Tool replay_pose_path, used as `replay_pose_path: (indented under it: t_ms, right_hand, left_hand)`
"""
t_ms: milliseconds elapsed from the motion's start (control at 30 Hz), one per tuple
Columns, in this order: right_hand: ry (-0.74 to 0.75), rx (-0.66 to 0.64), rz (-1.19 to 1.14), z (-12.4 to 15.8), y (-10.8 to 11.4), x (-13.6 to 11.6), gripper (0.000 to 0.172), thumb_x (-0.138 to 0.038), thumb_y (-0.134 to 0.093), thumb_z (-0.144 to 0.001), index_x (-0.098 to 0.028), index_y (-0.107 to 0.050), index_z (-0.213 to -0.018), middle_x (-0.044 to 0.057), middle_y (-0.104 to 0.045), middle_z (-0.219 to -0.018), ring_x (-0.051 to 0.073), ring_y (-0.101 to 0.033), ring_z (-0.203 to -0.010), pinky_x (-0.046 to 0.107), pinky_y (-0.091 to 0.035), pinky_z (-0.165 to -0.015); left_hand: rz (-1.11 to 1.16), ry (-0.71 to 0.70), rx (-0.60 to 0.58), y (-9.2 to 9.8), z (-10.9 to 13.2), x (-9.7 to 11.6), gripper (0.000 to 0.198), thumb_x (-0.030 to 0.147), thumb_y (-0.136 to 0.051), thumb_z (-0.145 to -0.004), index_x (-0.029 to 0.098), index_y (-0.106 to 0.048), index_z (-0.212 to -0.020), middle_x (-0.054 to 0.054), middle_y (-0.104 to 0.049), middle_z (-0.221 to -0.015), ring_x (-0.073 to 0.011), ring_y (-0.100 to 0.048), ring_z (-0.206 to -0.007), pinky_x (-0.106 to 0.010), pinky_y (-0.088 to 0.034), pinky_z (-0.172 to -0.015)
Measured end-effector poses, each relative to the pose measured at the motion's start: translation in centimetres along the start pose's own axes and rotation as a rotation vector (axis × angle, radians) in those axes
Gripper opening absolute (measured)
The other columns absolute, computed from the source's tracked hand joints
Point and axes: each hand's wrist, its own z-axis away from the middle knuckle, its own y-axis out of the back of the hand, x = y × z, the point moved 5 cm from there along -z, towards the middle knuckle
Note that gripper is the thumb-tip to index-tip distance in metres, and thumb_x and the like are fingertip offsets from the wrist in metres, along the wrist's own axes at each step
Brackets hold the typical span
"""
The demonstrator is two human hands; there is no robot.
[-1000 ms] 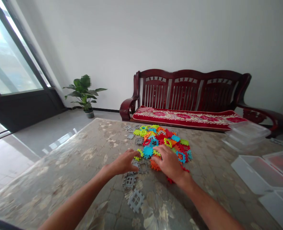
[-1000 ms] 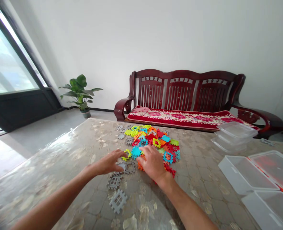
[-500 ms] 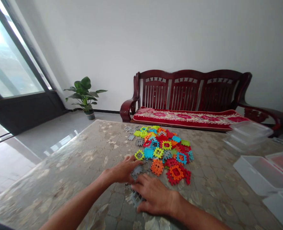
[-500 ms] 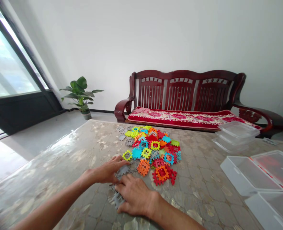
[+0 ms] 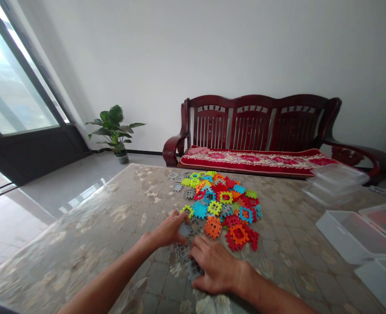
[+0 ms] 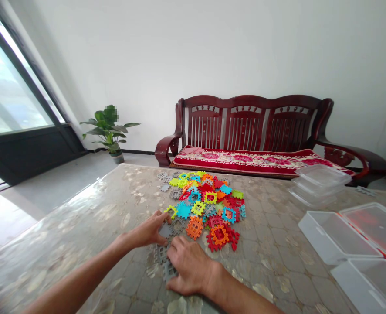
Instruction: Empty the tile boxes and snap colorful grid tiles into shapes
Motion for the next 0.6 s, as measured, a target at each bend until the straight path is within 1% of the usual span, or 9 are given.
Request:
replay_pose_path:
  t_ms: [67, 133, 200, 267, 333, 400, 500, 600]
  right_hand:
    - [-0.014, -0.004, -0.014, 0.3, -0.1, 0.1, 0.042, -0.045, -0.074, -0.074, -0.016, -0.063, -0.102, 0.011, -0.06, -0.109, 0.027, -0.053, -0.104, 0.039, -0.048, -0.091]
    - [-0.047, -0.009, -0.053, 0.5, -0.2, 0.2, 0.042, -0.044, -0.075, -0.074, -0.016, -0.063, -0.103, 0.011, -0.06, -0.109, 0.027, -0.053, -0.106, 0.039, -0.048, -0.093]
    - [-0.112, -0.019, -0.101, 0.6, -0.1, 0.4, 0.046, -0.045, -0.078, -0.071, -0.016, -0.063, -0.104, 0.011, -0.059, -0.112, 0.028, -0.053, -0.109, 0.039, -0.047, -0.096]
    - [-0.194, -0.037, -0.138, 0.7, 0.1, 0.6, 0.05, -0.045, -0.081, -0.068, -0.017, -0.063, -0.105, 0.011, -0.057, -0.115, 0.028, -0.053, -0.111, 0.04, -0.046, -0.097]
    - [-0.268, -0.064, -0.152, 0.8, 0.3, 0.9, 0.055, -0.043, -0.084, -0.063, -0.017, -0.062, -0.107, 0.011, -0.056, -0.115, 0.029, -0.053, -0.111, 0.041, -0.046, -0.097]
    - [-0.311, -0.087, -0.157, 0.9, 0.5, 1.3, 0.061, -0.044, -0.087, -0.059, -0.017, -0.062, -0.108, 0.011, -0.055, -0.115, 0.029, -0.052, -0.111, 0.041, -0.046, -0.096]
    - [-0.328, -0.109, -0.177, 1.1, 0.6, 1.8, 0.067, -0.045, -0.09, -0.053, -0.017, -0.062, -0.107, 0.011, -0.054, -0.116, 0.03, -0.052, -0.111, 0.041, -0.046, -0.095]
    - [-0.319, -0.106, -0.187, 1.5, 0.7, 1.9, 0.065, -0.042, -0.09, -0.052, -0.017, -0.062, -0.106, 0.011, -0.054, -0.116, 0.03, -0.052, -0.11, 0.041, -0.046, -0.094]
  left_hand:
    - [0.027, 0.021, 0.016, 0.1, 0.0, -0.1, 0.048, 0.029, -0.077, -0.057, 0.023, -0.057, -0.1, -0.002, -0.06, -0.101, -0.0221, -0.056, -0.09, -0.031, -0.044, -0.08]
    - [0.057, 0.041, 0.025, 0.0, 0.0, -0.2, 0.042, 0.027, -0.074, -0.058, 0.023, -0.056, -0.096, 0.001, -0.06, -0.088, -0.0196, -0.055, -0.082, -0.028, -0.041, -0.072]
    - [0.1, 0.059, 0.046, -0.1, 0.0, -0.3, 0.034, 0.026, -0.069, -0.061, 0.023, -0.054, -0.092, 0.005, -0.056, -0.075, -0.0164, -0.051, -0.073, -0.026, -0.037, -0.065]
    - [0.149, 0.057, 0.085, -0.4, 0.0, -0.3, 0.026, 0.025, -0.065, -0.065, 0.023, -0.054, -0.088, 0.007, -0.05, -0.069, -0.0138, -0.047, -0.067, -0.025, -0.033, -0.062]
    - [0.21, 0.044, 0.141, -0.7, 0.0, -0.4, 0.02, 0.023, -0.062, -0.066, 0.022, -0.054, -0.085, 0.007, -0.046, -0.066, -0.0123, -0.045, -0.065, -0.024, -0.032, -0.06]
    - [0.259, 0.034, 0.197, -1.0, 0.1, -0.5, 0.016, 0.022, -0.059, -0.068, 0.021, -0.054, -0.084, 0.007, -0.044, -0.064, -0.0118, -0.043, -0.063, -0.023, -0.031, -0.059]
    - [0.338, 0.009, 0.259, -1.1, 0.1, -0.5, 0.012, 0.021, -0.056, -0.07, 0.021, -0.054, -0.082, 0.007, -0.043, -0.062, -0.011, -0.042, -0.061, -0.022, -0.031, -0.057]
    - [0.41, -0.01, 0.312, -0.4, 0.1, 0.0, 0.008, 0.021, -0.055, -0.072, 0.02, -0.054, -0.08, 0.007, -0.047, -0.065, -0.0098, -0.042, -0.06, -0.022, -0.033, -0.058]
